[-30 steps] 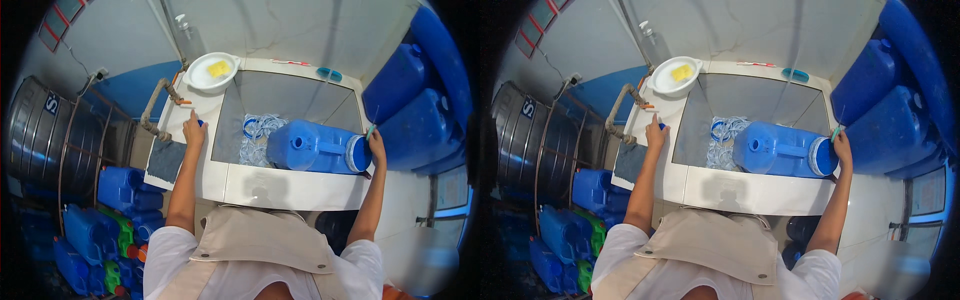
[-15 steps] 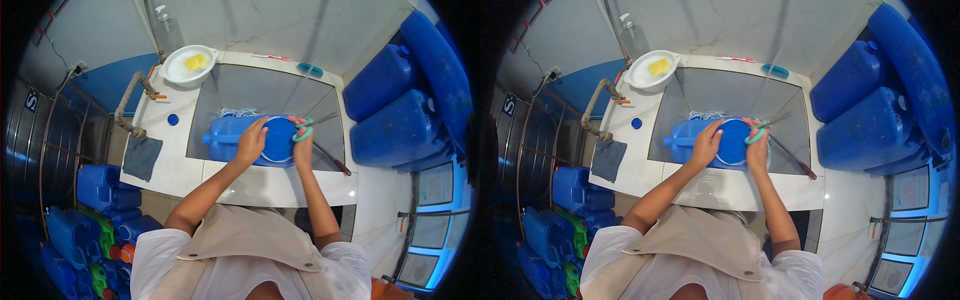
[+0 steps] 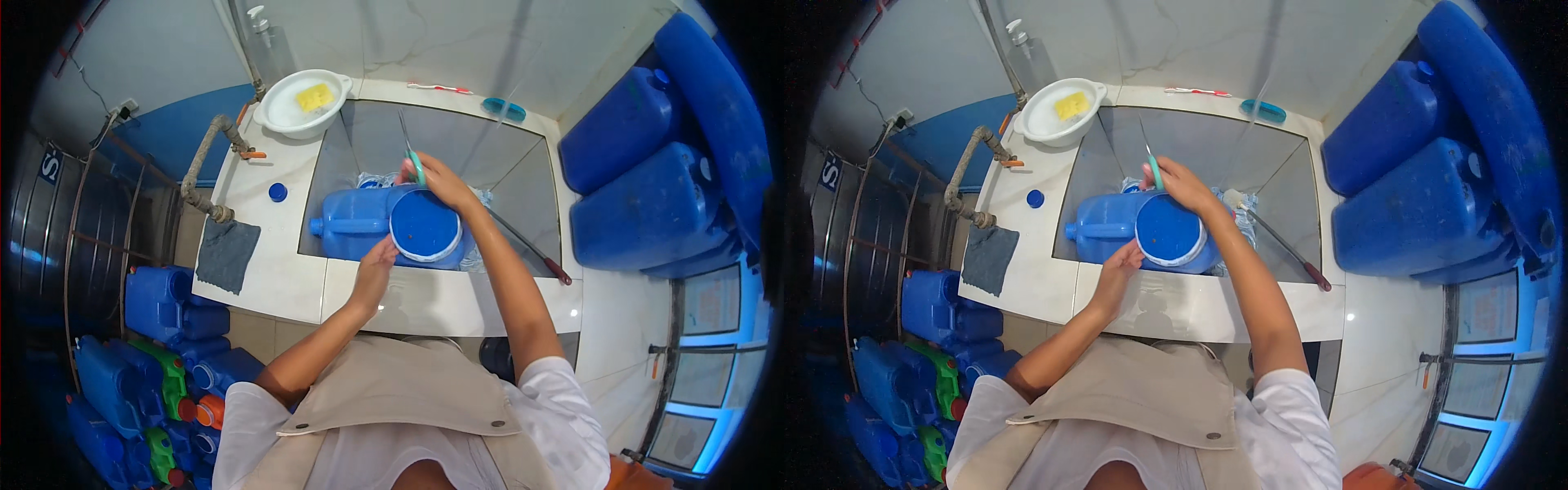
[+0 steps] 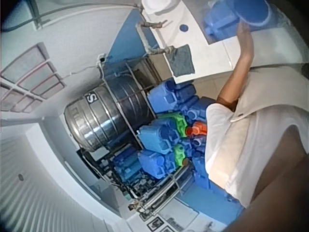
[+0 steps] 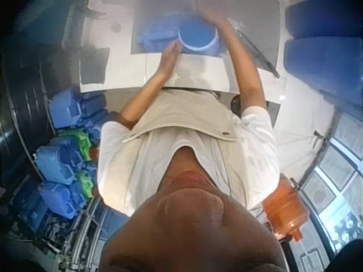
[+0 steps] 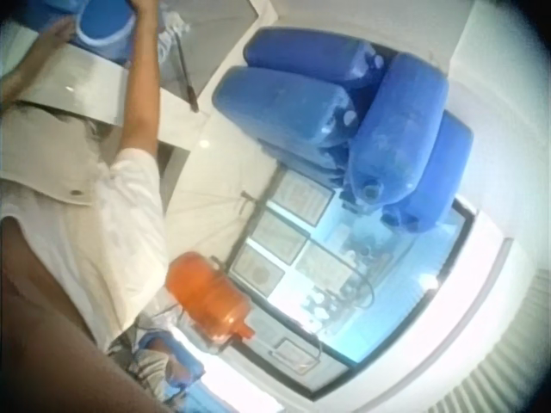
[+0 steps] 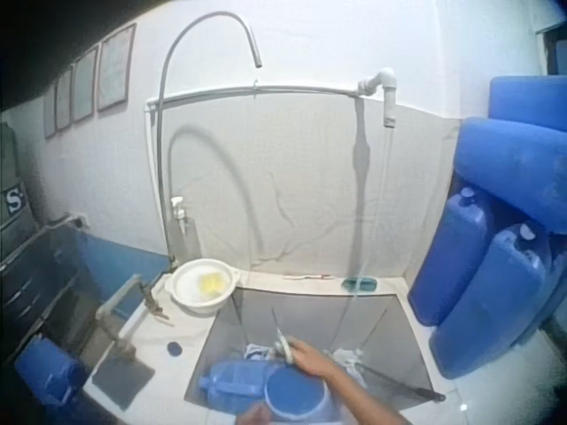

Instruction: The person cleans a large blue plastic container in a sink using sponges and water, scrubbing the exterior and interior, and uses a toothbrush to clean the container lid.

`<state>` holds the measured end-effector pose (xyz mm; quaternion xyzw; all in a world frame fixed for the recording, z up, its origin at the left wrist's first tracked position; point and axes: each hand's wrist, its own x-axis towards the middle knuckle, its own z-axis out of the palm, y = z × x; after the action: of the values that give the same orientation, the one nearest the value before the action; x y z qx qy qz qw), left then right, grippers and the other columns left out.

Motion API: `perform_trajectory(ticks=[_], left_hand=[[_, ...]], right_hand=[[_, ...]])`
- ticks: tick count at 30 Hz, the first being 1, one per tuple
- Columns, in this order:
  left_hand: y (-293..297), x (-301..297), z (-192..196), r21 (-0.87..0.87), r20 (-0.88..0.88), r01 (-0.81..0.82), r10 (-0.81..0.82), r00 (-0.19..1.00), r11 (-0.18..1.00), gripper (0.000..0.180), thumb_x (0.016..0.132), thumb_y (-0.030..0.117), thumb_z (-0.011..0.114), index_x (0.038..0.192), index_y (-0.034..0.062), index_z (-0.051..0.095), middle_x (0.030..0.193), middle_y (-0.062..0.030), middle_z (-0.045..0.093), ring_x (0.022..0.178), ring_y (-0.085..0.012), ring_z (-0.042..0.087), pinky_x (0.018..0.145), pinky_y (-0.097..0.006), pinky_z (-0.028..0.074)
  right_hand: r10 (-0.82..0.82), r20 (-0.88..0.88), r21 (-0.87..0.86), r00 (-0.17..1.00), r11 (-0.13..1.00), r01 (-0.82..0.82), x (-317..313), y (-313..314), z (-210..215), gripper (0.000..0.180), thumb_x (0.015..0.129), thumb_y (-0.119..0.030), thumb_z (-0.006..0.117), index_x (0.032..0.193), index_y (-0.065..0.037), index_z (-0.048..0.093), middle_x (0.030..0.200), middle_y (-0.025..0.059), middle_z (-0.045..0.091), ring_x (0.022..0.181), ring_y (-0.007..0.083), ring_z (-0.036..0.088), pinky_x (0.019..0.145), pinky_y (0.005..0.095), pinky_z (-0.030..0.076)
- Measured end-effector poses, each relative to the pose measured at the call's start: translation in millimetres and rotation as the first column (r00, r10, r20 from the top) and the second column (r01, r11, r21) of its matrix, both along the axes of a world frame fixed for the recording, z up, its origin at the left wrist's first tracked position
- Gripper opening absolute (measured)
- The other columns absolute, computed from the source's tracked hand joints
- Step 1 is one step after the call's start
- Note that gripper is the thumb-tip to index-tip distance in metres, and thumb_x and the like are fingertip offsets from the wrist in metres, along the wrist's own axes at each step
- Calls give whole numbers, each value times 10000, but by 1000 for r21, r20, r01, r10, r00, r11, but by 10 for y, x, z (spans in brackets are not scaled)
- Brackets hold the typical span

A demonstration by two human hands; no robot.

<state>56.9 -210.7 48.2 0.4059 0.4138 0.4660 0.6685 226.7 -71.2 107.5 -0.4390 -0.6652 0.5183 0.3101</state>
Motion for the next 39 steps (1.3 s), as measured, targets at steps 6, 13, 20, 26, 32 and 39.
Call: perform_trajectory(ticks=[6,13,20,26,32,39], left_hand=[[538,84,288,520,-463,5,277,842,854,403,919,170,411,1267,-33,417,1266,-180,467,1190,-281,429,1018,-337,291],[734,236,73,446,-322,63,94,942,893,383,923,201,377,1219,-23,473,1250,-174,477,1196,-289,416,1022,-320,276],[-76,112,263,-315,69,25,-3,998,949,602,903,274,439,1398,19,208,1422,-112,262,1318,-213,229,1074,-329,157],[250,-4,380,-4,-242,-30,29,970,1000,672,904,344,438,1408,1,156,1461,-137,174,1352,-235,159,1092,-331,107],[444,181,168,-11,6,-61,61,998,998,612,910,308,434,1385,-11,214,1421,-139,267,1332,-222,206,1091,-308,122],[207,280,342,-379,340,-103,241,909,920,394,875,229,491,1198,15,422,1225,-110,455,1183,-209,391,1031,-320,257]], right_hand=[[-327,-279,167,903,909,381,-3,48,-159,392,920,-371,462,1076,-14,499,950,108,615,943,178,551,832,281,412],[-714,-251,267,653,598,756,-197,-1143,-256,249,947,-251,418,1107,-60,420,1052,123,592,992,252,552,863,340,408],[69,-154,-196,986,976,-99,-18,-8,-23,454,904,-483,436,1034,-52,490,991,107,632,964,216,577,847,310,431],[-145,-446,-200,883,978,60,-7,233,-101,499,912,-498,387,1092,-38,462,1083,147,601,1016,198,565,919,313,398],[-512,-245,296,823,769,567,257,-887,-454,425,961,-392,315,1192,-40,368,1142,153,554,1118,270,508,897,368,423],[-438,190,223,879,891,396,83,-648,-82,422,926,-453,359,1054,-54,413,968,150,616,847,316,600,727,400,447]])
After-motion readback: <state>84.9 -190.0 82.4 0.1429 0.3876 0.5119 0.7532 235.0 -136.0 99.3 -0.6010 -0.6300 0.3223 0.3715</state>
